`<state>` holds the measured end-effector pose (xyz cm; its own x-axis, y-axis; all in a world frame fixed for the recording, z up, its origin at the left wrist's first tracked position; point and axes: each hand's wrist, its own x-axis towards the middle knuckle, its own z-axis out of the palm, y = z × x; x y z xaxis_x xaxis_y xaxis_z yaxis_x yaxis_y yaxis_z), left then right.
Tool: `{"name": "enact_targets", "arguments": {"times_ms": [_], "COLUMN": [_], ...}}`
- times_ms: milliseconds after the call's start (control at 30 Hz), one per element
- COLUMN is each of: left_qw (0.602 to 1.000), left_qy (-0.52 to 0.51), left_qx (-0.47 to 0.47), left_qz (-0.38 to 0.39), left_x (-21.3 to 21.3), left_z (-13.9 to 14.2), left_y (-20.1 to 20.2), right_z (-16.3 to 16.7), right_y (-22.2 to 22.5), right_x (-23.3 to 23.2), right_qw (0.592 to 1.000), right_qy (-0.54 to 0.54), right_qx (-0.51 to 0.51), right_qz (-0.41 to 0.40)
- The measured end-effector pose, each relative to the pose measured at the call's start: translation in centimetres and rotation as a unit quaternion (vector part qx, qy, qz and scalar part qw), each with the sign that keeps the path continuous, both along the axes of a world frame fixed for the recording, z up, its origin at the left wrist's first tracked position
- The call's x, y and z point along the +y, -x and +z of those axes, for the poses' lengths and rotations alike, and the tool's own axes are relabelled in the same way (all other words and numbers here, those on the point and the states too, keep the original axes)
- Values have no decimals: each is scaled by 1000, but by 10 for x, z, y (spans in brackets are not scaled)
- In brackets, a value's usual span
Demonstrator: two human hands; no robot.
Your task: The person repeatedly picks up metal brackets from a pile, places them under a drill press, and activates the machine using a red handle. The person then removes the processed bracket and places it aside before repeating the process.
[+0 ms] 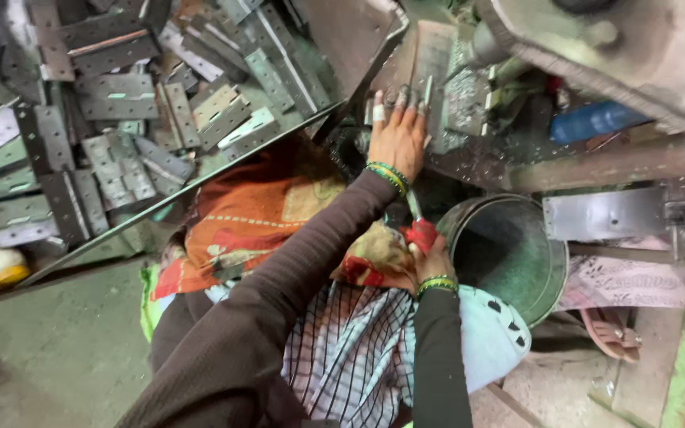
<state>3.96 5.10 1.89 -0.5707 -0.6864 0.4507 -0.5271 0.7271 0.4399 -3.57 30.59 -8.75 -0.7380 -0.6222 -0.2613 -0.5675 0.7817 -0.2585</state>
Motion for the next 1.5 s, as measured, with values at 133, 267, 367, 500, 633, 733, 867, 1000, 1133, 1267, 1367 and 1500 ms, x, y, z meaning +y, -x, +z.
{"name": "enact_targets", "arguments": {"times_ms": [133,267,367,500,633,733,867,1000,1133,1267,1367,1500], "left_qw": [1000,997,998,999,999,994,996,996,996,998,998,997], "left_qy": [15,-31,-33,-12,-16,-88,3,-51,-34,-6,15,-42], "left_qx": [-17,-72,-59,-37,-31,-60,-82,-71,-81,-54,-35,-56], "left_qz": [11,-1,11,31,16,-16,19,9,16,12,42,29], "left_x": [2,-6,-10,-13,-13,-17,-32,-42,-39,-30,-31,-40], "left_z": [3,4,5,5,1,-4,-10,-14,-16,-19,-19,-16], "left_y": [-1,9,19,19,11,13,27,35,34,29,29,40], "right_z": [32,88,87,35,15,46,100,83,21,20,58,97], "right_y": [18,23,9,-10,-5,11,19,1,-13,-5,8,12], "right_x": [3,0,-3,0,6,-1,-5,-5,-4,7,0,-2], "right_qw": [995,991,991,996,999,995,987,987,993,997,996,995], "right_qy": [-79,-124,-117,-80,1,-88,-143,-143,-107,-68,-84,-73], "right_qx": [-52,40,66,49,40,-48,57,80,57,6,-23,53], "right_qz": [8,42,19,-2,29,3,38,-2,-10,-20,13,30]}}
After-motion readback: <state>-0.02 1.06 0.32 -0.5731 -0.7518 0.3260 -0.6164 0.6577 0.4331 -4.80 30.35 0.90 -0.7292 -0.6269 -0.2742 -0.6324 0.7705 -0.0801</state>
